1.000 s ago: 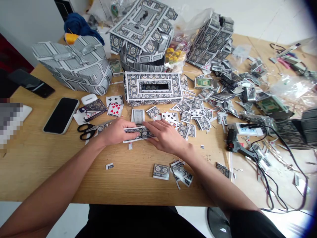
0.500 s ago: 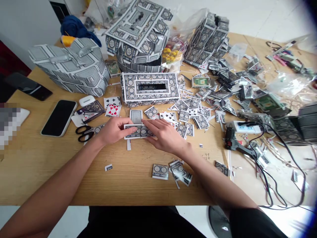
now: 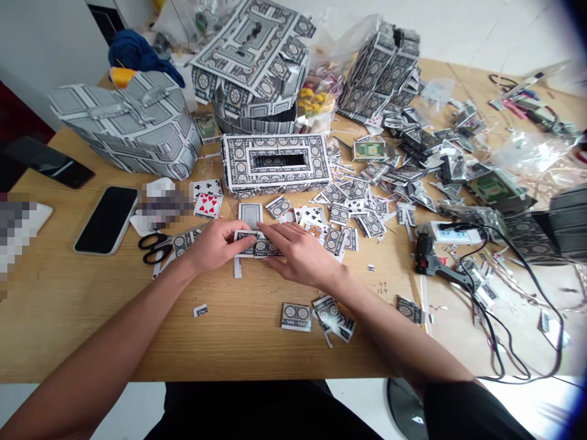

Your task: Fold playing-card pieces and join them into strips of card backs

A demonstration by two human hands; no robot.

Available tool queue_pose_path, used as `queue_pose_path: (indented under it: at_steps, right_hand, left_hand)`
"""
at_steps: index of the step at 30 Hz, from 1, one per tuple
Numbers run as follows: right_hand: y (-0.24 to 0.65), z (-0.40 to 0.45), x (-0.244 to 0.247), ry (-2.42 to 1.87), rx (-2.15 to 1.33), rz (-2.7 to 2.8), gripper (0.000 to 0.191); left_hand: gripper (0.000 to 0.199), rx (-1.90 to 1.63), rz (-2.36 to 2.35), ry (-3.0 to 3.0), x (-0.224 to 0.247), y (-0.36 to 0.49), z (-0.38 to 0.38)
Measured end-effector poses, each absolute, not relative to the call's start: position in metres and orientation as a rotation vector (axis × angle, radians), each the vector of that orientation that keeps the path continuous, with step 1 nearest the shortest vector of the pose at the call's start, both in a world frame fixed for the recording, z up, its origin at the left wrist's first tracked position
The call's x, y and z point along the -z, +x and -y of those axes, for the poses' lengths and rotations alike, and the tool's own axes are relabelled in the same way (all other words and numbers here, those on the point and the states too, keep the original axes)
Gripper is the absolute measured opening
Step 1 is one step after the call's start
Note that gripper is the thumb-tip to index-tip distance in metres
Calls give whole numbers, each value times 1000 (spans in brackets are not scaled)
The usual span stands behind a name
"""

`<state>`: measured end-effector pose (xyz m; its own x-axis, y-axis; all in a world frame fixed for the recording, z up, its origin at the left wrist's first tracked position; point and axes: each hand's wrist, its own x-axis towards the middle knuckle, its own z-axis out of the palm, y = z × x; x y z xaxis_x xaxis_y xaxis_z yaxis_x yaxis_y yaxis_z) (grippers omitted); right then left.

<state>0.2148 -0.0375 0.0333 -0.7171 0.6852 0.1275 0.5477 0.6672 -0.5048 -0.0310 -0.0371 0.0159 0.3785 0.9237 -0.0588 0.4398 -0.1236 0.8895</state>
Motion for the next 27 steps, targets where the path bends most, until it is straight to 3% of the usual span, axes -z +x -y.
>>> queue_pose_path:
  at_steps: [4, 9, 16, 27]
  right_hand:
    - [222, 28, -37, -1107, -804, 2433, 70]
    - [232, 13, -40, -1207, -1138, 2226, 23]
    - [230, 14, -41, -1290, -1284, 2208, 19]
    - [226, 17, -41, -1336, -1230, 2190, 15]
  left_hand:
    - [29, -709, -1165, 1651, -19, -35, 35]
    - [31, -734, -1114, 1568, -21, -35, 34]
    - [32, -744, -1135, 1418, -13, -30, 34]
    - [34, -705, -1147, 1392, -9, -34, 33]
